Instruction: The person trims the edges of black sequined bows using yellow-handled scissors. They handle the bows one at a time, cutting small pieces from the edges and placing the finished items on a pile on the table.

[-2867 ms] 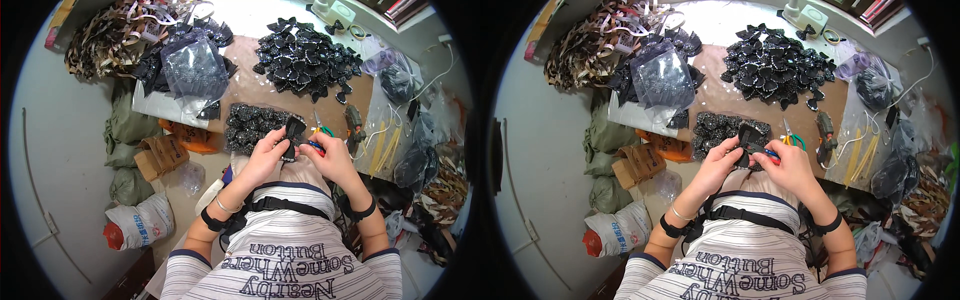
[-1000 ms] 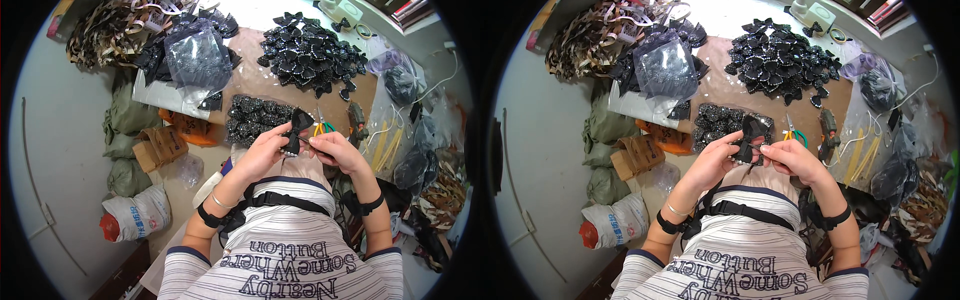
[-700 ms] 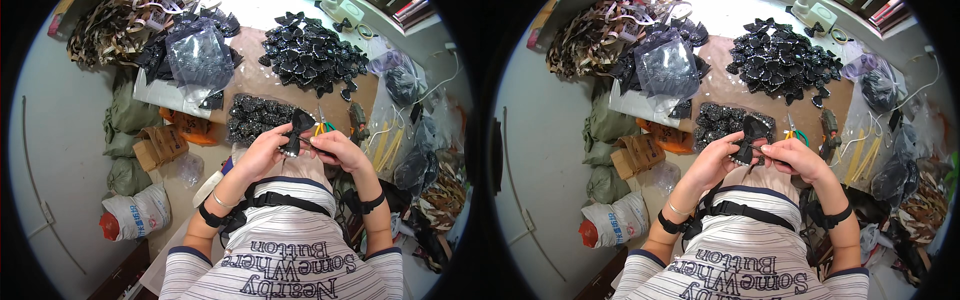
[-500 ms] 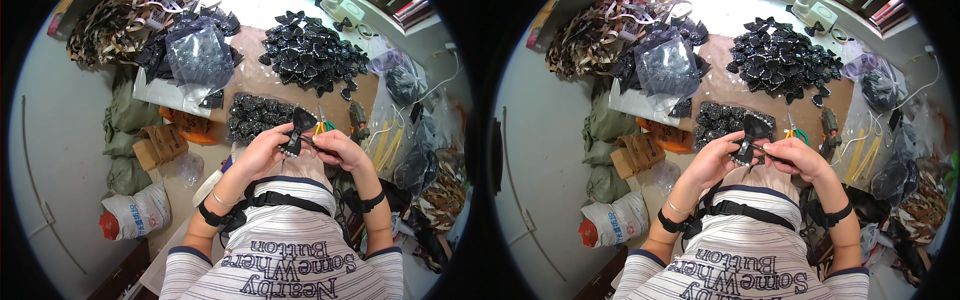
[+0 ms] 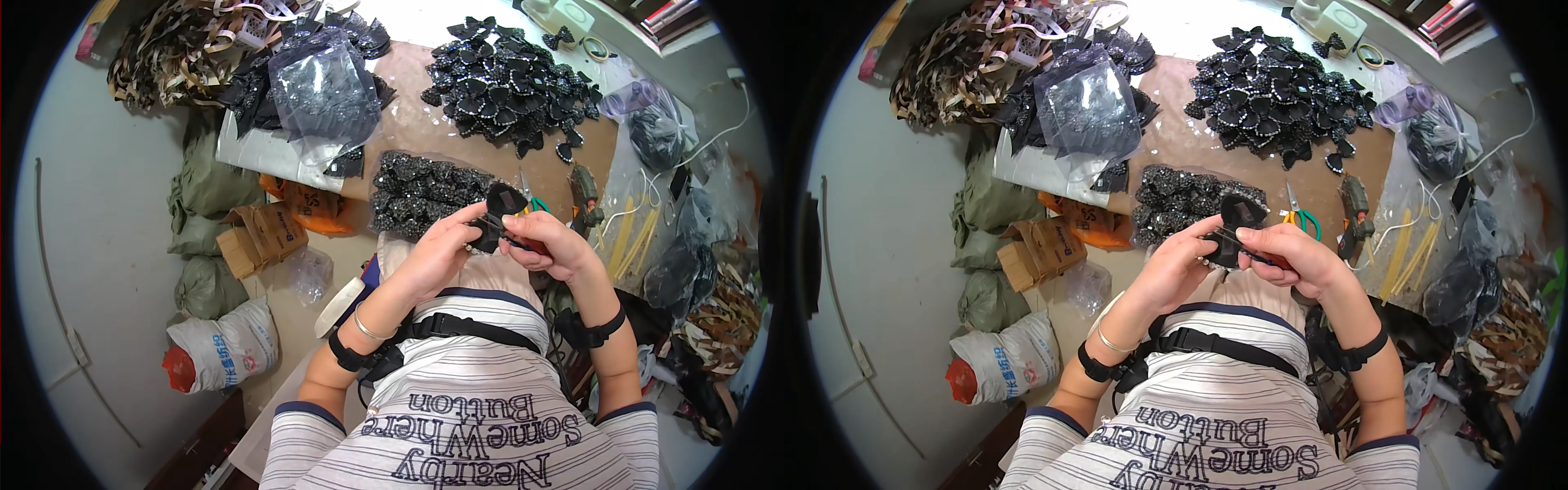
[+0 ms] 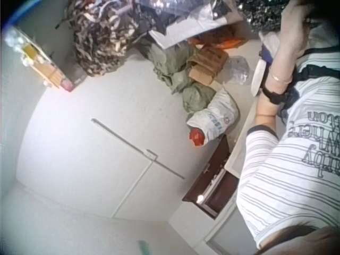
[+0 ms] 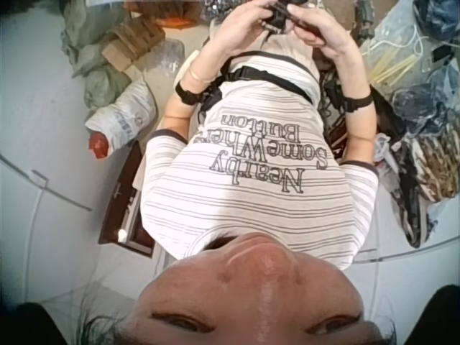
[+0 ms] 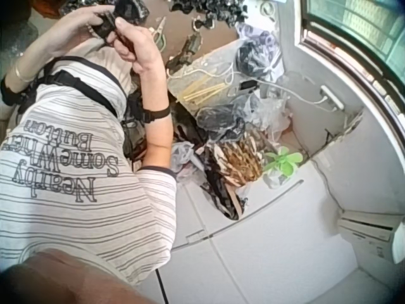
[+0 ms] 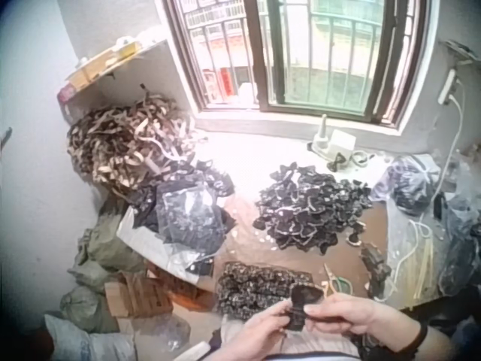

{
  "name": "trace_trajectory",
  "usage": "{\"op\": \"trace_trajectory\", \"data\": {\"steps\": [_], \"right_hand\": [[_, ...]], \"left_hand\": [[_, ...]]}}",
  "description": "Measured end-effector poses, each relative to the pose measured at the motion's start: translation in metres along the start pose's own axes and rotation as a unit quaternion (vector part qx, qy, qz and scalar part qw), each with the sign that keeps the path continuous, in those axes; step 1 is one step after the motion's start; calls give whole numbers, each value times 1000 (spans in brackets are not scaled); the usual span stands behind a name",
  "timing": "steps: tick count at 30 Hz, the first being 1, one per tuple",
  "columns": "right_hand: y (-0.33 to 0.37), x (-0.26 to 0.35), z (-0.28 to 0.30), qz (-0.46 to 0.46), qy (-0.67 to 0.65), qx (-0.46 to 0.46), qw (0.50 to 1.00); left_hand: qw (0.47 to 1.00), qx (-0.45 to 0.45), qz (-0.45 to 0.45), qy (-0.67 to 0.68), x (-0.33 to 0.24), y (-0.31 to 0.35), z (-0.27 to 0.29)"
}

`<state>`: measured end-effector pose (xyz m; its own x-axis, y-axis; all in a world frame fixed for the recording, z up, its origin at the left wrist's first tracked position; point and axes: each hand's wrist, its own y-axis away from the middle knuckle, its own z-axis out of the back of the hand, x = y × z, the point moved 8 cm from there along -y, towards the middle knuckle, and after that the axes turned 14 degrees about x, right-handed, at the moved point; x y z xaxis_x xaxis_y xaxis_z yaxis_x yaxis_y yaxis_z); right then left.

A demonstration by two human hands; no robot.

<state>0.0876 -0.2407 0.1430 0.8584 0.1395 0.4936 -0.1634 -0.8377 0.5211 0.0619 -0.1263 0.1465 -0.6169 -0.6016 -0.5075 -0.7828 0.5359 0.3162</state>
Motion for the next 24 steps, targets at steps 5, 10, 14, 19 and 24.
{"op": "trace_trajectory", "data": {"steps": [5, 10, 14, 19, 24], "right_hand": [[-1, -5, -1, -5, -50, 25, 998], [-6, -10, 2, 18, -66, 26, 997], [-6, -17, 15, 22, -65, -11, 998], [0, -32, 34, 48, -115, -26, 992], [12, -39, 40, 100, -187, -38, 976]], "left_hand": [[999, 20, 18, -40, 1, -1, 7], [999, 23, 17, -39, -4, -2, -1], [999, 22, 23, -39, 0, -14, 9], [993, 39, 20, -108, -35, -104, 24], [794, -166, -180, -557, -104, -177, 101]]}}
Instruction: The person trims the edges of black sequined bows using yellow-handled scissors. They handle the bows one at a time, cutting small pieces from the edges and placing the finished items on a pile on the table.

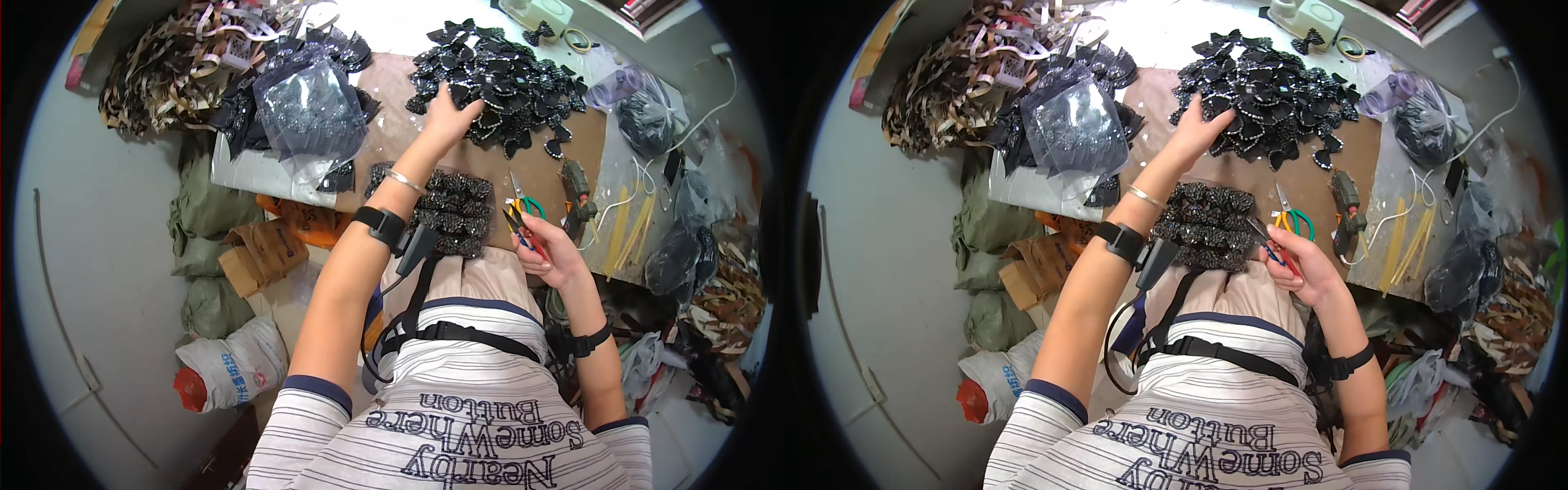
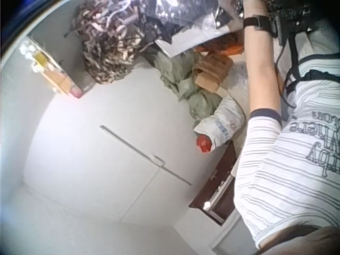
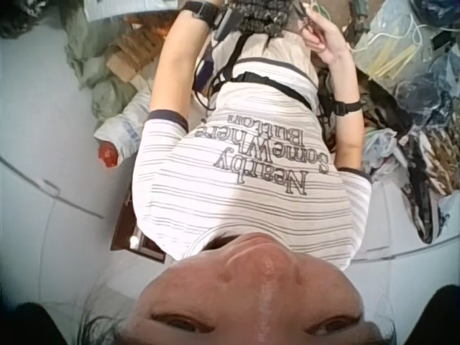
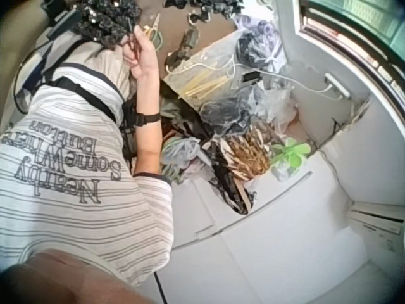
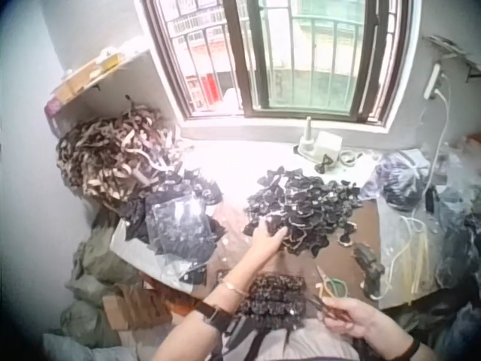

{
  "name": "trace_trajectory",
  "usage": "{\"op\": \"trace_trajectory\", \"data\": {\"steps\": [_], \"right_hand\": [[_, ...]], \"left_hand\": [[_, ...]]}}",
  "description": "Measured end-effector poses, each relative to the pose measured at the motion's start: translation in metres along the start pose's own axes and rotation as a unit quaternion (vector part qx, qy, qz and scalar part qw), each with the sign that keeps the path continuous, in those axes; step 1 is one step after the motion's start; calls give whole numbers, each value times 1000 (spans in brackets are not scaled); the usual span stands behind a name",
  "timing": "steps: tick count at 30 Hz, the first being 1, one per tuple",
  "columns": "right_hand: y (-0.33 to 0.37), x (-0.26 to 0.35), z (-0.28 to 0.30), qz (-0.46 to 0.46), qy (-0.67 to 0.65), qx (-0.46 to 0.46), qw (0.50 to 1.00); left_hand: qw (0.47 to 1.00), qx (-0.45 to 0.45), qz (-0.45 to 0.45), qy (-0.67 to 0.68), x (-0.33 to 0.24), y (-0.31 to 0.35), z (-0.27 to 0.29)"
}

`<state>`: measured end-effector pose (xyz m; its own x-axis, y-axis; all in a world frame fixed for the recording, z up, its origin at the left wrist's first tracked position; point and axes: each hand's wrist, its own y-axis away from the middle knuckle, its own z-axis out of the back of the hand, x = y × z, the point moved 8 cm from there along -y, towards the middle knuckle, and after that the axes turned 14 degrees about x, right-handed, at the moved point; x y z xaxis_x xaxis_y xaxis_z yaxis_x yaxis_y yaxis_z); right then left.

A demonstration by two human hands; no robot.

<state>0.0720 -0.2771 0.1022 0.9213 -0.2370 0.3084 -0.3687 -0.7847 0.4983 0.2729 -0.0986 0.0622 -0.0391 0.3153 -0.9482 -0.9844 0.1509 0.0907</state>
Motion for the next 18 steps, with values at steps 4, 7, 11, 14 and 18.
{"op": "trace_trajectory", "data": {"steps": [4, 7, 11, 14, 18], "right_hand": [[11, -7, 23, 52, -47, -36, 997], [13, -16, 32, 58, 6, -86, 995], [11, -2, 34, 86, 236, -183, 951], [3, 4, 34, 85, 289, -181, 936], [-17, 15, 12, 150, 382, -165, 897]], "left_hand": [[879, 237, 215, -352, 88, 59, -29], [874, 150, 234, -399, 111, 111, -41], [915, 81, 184, -350, 112, 120, -37], [945, 48, 228, -228, 97, 125, -12], [922, 113, 261, 262, 87, 155, -15]]}}
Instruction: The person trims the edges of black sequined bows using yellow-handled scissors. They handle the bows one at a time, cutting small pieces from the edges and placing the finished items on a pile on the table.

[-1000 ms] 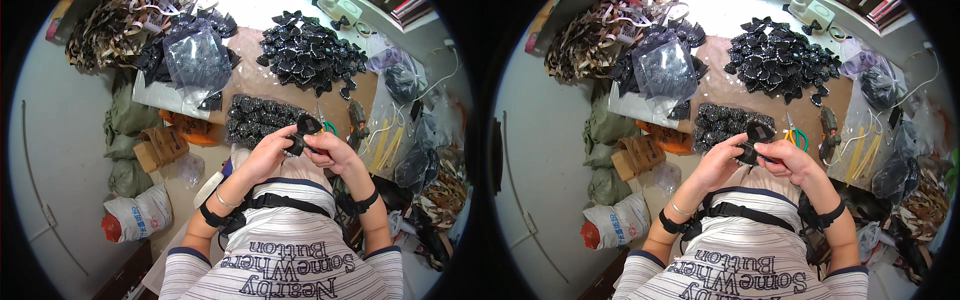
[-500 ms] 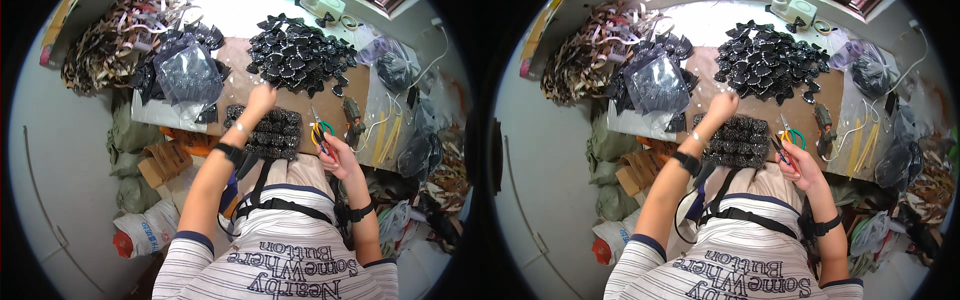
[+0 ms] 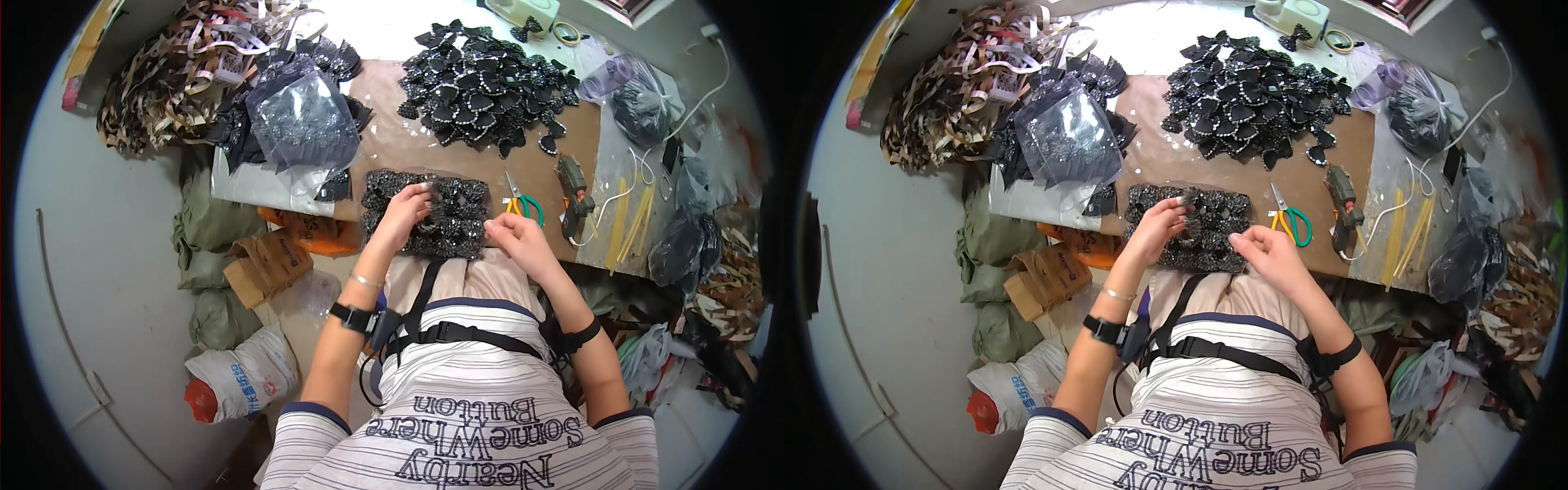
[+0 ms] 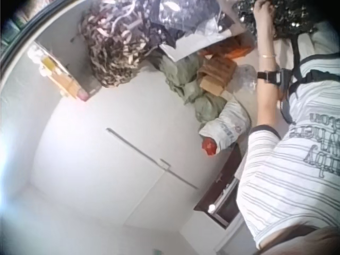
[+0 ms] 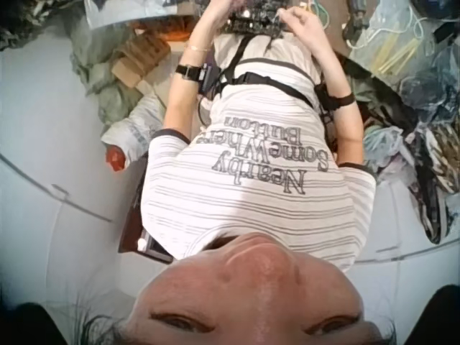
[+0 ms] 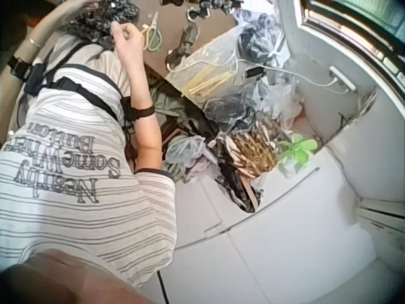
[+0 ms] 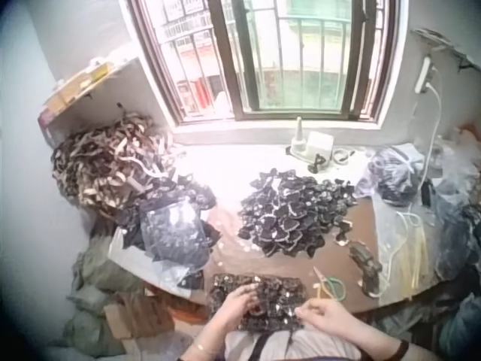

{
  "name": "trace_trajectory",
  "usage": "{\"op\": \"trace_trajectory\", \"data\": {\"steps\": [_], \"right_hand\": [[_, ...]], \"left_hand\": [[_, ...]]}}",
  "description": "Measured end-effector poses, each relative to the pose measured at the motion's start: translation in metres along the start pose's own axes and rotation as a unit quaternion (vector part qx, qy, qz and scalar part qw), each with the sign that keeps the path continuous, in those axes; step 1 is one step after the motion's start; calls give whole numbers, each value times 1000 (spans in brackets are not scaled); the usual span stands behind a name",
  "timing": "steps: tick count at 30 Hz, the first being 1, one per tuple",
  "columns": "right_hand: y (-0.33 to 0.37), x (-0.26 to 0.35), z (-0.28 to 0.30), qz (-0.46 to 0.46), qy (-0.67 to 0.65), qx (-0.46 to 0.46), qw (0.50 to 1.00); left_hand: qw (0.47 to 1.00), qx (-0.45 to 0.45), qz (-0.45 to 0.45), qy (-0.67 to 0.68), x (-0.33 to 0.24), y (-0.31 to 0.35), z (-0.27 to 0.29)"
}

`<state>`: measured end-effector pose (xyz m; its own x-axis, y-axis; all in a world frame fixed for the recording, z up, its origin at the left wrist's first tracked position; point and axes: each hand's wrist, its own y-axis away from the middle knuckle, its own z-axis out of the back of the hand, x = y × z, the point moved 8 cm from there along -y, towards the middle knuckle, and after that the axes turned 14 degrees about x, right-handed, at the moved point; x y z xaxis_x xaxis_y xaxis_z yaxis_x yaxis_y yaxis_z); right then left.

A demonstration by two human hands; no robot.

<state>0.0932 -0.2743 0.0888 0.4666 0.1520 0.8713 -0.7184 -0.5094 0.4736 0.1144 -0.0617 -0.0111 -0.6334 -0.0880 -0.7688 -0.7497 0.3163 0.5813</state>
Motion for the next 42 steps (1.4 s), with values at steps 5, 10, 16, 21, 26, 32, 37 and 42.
{"op": "trace_trajectory", "data": {"steps": [5, 10, 16, 21, 26, 32, 37, 42], "right_hand": [[-24, 14, -13, -2, 18, -5, 1000], [-50, -51, 23, -107, -125, -51, 985], [1, -112, 108, -104, -128, -235, 958], [-4, -174, 100, -74, 16, -205, 976], [-26, -155, 74, -47, 223, -149, 962], [6, -74, 78, 19, 166, -217, 962], [-16, -32, 18, 95, -47, -68, 992], [-22, -45, 41, 40, -194, -85, 976]], "left_hand": [[995, 20, -55, -80, -7, 23, -27], [836, 49, -10, -547, 44, -4, -57], [860, -38, -93, -501, 14, -11, -59], [856, 18, -180, -484, 3, -18, -94], [884, 74, -100, -451, 6, -21, -107], [976, 210, -12, -51, 14, -8, -117], [959, 225, -62, 163, -28, 1, -124], [965, 147, -50, 213, -23, 10, -90]]}}
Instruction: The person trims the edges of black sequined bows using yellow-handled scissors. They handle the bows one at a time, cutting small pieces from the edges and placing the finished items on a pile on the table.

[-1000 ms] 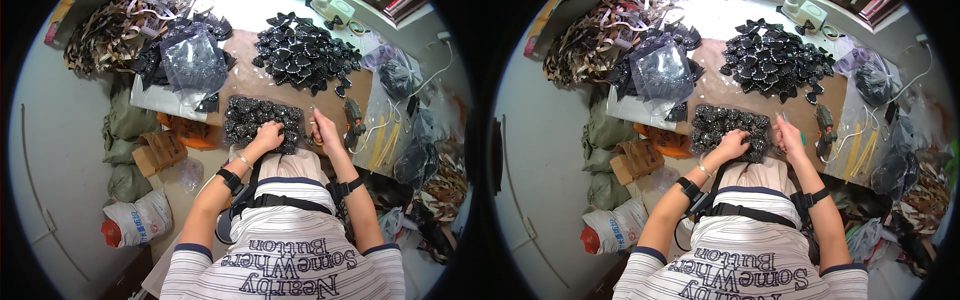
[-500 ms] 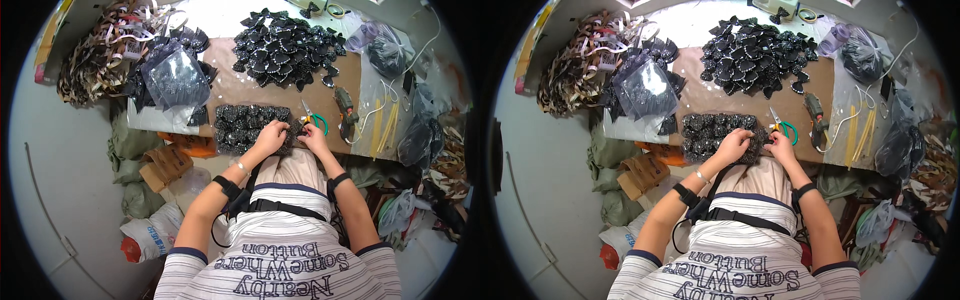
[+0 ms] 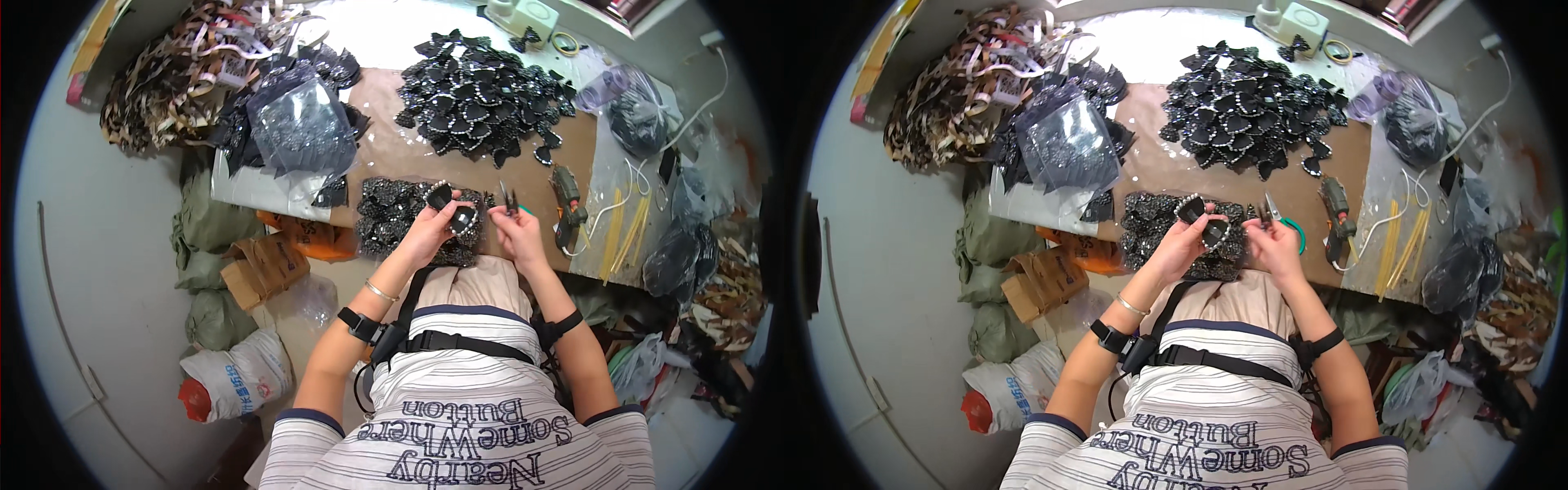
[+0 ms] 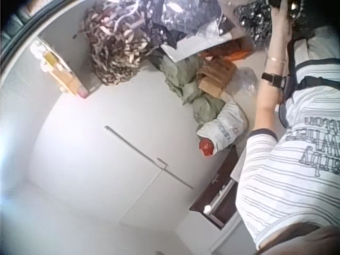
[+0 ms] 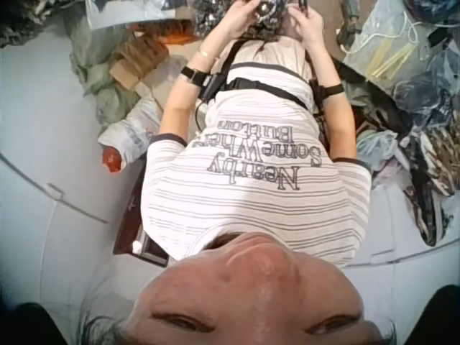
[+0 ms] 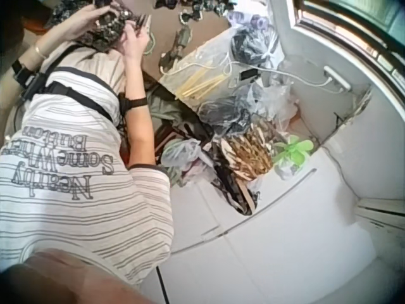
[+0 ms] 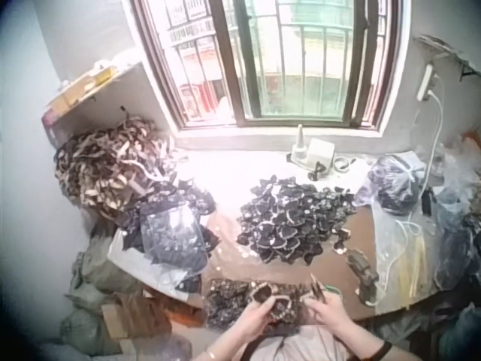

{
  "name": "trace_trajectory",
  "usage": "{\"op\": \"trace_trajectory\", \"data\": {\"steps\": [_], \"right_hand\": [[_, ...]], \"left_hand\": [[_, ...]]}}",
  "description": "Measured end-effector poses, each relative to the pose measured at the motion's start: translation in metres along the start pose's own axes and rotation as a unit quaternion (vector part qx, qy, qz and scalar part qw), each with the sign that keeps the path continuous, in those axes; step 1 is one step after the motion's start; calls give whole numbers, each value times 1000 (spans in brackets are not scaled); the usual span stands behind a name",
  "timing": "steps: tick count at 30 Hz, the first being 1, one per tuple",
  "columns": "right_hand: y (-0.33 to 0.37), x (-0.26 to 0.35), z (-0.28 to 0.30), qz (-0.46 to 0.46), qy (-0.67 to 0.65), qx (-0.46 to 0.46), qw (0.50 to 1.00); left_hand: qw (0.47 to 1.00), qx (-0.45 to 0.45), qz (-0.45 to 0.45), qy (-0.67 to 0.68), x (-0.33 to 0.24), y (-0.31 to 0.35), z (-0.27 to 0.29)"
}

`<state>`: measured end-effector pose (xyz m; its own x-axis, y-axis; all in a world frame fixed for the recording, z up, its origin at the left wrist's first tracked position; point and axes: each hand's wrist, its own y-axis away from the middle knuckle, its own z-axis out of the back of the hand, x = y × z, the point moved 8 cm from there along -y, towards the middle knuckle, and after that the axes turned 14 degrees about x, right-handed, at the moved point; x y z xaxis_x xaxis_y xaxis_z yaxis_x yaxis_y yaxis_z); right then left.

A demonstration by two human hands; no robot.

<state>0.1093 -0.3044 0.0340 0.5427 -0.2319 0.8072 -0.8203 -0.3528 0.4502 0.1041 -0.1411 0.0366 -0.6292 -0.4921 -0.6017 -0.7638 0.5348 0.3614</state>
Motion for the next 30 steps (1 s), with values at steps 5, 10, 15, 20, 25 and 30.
{"op": "trace_trajectory", "data": {"steps": [5, 10, 15, 20, 25, 30], "right_hand": [[-13, 1, 4, -78, 49, 29, 995], [1, 45, -67, -28, 145, 131, 980], [2, 82, -98, 29, 249, 126, 960], [-4, 75, -99, -77, 113, 132, 982], [-1, 65, -93, -100, -9, 97, 990], [-3, 65, -90, -45, -13, 68, 997]], "left_hand": [[999, 15, 17, -37, -2, 23, 17], [994, -26, -4, -105, -29, 51, -6], [985, 12, -1, -173, -54, 58, -47], [966, 37, -23, -255, -41, 46, -42], [931, -44, -96, -351, -58, 46, -50], [993, -18, -31, -110, -38, 45, -37]]}}
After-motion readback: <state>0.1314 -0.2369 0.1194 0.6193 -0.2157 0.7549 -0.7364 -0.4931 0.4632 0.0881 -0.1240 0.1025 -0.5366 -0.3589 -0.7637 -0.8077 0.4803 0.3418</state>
